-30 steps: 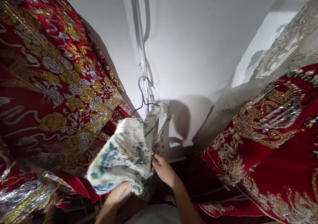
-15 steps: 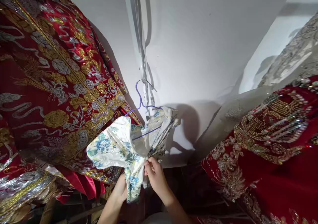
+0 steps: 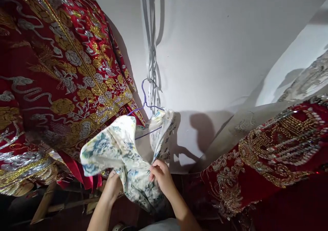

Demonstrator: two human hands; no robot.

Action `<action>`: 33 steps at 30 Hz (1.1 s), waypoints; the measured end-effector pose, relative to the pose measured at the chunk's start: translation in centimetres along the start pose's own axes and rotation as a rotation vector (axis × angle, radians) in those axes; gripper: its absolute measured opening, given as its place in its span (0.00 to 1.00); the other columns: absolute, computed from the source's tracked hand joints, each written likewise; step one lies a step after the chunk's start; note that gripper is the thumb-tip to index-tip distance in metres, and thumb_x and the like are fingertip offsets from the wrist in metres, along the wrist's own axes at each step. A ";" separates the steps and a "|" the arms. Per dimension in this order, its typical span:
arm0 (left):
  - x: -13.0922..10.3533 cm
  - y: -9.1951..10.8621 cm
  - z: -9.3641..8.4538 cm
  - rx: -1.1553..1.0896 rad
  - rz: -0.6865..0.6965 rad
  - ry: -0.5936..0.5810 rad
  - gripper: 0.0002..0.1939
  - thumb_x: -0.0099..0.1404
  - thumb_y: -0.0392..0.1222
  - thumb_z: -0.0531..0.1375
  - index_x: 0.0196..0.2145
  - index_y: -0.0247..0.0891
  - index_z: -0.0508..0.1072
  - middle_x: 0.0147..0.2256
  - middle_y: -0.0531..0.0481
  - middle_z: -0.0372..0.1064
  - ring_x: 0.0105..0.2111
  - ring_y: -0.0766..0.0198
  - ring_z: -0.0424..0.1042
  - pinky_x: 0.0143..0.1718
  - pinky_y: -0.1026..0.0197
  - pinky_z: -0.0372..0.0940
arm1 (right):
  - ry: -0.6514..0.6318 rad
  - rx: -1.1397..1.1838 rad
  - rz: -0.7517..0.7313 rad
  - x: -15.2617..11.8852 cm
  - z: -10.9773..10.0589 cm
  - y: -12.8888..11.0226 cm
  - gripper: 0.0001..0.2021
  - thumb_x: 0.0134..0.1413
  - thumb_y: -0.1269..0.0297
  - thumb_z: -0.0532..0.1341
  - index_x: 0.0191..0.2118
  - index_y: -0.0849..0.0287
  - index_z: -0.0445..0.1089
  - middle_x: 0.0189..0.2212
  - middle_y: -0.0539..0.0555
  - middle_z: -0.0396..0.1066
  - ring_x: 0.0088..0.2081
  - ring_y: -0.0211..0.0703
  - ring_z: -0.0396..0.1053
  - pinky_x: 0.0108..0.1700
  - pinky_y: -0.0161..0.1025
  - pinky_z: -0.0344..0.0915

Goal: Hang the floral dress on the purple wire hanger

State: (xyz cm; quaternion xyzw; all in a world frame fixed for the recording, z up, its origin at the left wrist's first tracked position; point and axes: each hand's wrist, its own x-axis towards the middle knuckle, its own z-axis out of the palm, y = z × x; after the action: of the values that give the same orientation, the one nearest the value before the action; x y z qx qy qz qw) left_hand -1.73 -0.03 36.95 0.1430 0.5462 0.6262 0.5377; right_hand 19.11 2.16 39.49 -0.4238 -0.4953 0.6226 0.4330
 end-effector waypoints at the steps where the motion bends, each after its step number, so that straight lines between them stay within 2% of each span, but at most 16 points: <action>1: 0.8 0.3 -0.6 0.014 0.103 0.088 0.20 0.38 0.42 0.71 0.31 0.37 0.73 0.28 0.51 0.72 0.36 0.54 0.75 0.41 0.55 0.69 | 0.008 -0.001 0.013 0.1 -0.1 0.2 0.12 0.52 0.57 0.60 0.23 0.56 0.61 0.14 0.47 0.67 0.18 0.36 0.61 0.23 0.34 0.53; 4: 2.1 0.3 -1.9 0.121 0.428 0.285 0.19 0.44 0.47 0.70 0.32 0.37 0.71 0.32 0.52 0.70 0.36 0.60 0.71 0.44 0.58 0.66 | 0.039 -0.001 0.055 0.2 0.3 1.3 0.14 0.49 0.54 0.62 0.22 0.56 0.62 0.14 0.48 0.68 0.16 0.36 0.60 0.21 0.34 0.51; 6: 1.8 -0.4 -1.9 0.243 0.576 0.249 0.16 0.52 0.49 0.67 0.34 0.38 0.71 0.34 0.51 0.69 0.37 0.61 0.70 0.44 0.58 0.66 | 0.060 0.012 0.079 0.3 1.3 2.0 0.15 0.47 0.52 0.63 0.23 0.55 0.62 0.15 0.48 0.68 0.16 0.36 0.60 0.20 0.34 0.50; 8: 0.9 -1.2 -1.1 0.424 0.640 0.051 0.13 0.58 0.47 0.64 0.38 0.38 0.71 0.37 0.49 0.69 0.39 0.59 0.71 0.45 0.58 0.66 | 0.084 0.027 0.087 0.4 2.5 2.3 0.15 0.46 0.51 0.63 0.24 0.55 0.62 0.15 0.48 0.68 0.15 0.36 0.60 0.20 0.34 0.50; 12: -0.1 -1.6 1.6 0.738 0.648 -0.504 0.15 0.61 0.37 0.60 0.47 0.38 0.69 0.41 0.46 0.71 0.42 0.57 0.72 0.46 0.57 0.66 | 0.102 0.017 0.068 0.8 4.4 1.4 0.14 0.45 0.52 0.65 0.24 0.57 0.66 0.16 0.49 0.69 0.17 0.36 0.60 0.22 0.34 0.53; 14: 0.4 -1.0 2.8 0.802 0.649 -0.660 0.13 0.64 0.36 0.56 0.47 0.37 0.68 0.41 0.44 0.72 0.41 0.57 0.73 0.44 0.57 0.67 | 0.109 -0.001 0.093 0.8 4.6 0.6 0.14 0.44 0.52 0.65 0.24 0.58 0.68 0.16 0.50 0.70 0.17 0.36 0.60 0.22 0.34 0.53; 16: 1.1 -0.4 3.5 0.883 0.696 -0.724 0.11 0.68 0.38 0.52 0.45 0.37 0.69 0.40 0.42 0.73 0.40 0.56 0.73 0.42 0.57 0.66 | 0.143 -0.018 0.120 0.8 4.7 -0.5 0.14 0.43 0.52 0.66 0.25 0.59 0.69 0.17 0.51 0.71 0.17 0.36 0.61 0.21 0.34 0.52; 20: 2.1 0.1 3.9 1.144 0.802 -0.830 0.15 0.73 0.41 0.46 0.45 0.38 0.70 0.36 0.42 0.75 0.38 0.54 0.76 0.39 0.58 0.65 | 0.285 -0.002 0.105 1.1 4.7 -3.4 0.14 0.41 0.54 0.66 0.21 0.59 0.69 0.15 0.50 0.68 0.15 0.35 0.59 0.20 0.34 0.51; 22: 2.2 0.0 3.9 1.353 0.809 -0.850 0.17 0.74 0.40 0.44 0.50 0.37 0.70 0.35 0.41 0.76 0.37 0.53 0.77 0.37 0.59 0.64 | 0.371 0.032 0.037 1.8 4.5 -5.4 0.14 0.39 0.54 0.67 0.18 0.59 0.67 0.12 0.48 0.65 0.15 0.33 0.57 0.19 0.34 0.49; 25: 2.2 0.1 4.5 1.607 0.814 -0.855 0.19 0.73 0.38 0.45 0.54 0.35 0.69 0.35 0.38 0.77 0.36 0.49 0.78 0.36 0.57 0.65 | 0.457 0.057 -0.061 3.0 4.2 -9.2 0.13 0.39 0.55 0.67 0.19 0.58 0.69 0.13 0.47 0.65 0.15 0.32 0.56 0.20 0.33 0.50; 30: 2.7 0.6 6.8 1.669 0.833 -0.861 0.19 0.70 0.34 0.48 0.55 0.33 0.69 0.35 0.35 0.77 0.37 0.47 0.78 0.36 0.55 0.65 | 0.498 0.047 -0.278 4.7 3.9 -16.0 0.12 0.39 0.58 0.70 0.18 0.60 0.70 0.14 0.47 0.65 0.16 0.31 0.55 0.20 0.34 0.53; 33: 3.2 0.6 7.3 1.660 0.806 -0.858 0.17 0.67 0.31 0.51 0.51 0.32 0.70 0.33 0.36 0.76 0.35 0.48 0.78 0.35 0.56 0.64 | 0.477 0.067 -0.380 5.1 3.8 -18.4 0.13 0.43 0.59 0.69 0.18 0.60 0.70 0.15 0.47 0.64 0.17 0.30 0.54 0.21 0.33 0.52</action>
State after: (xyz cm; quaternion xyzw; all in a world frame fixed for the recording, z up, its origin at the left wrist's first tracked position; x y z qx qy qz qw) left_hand 2.30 6.61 38.78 0.8570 0.4805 0.0801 0.1682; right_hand 16.33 8.59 57.68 -0.4433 -0.4292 0.4296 0.6594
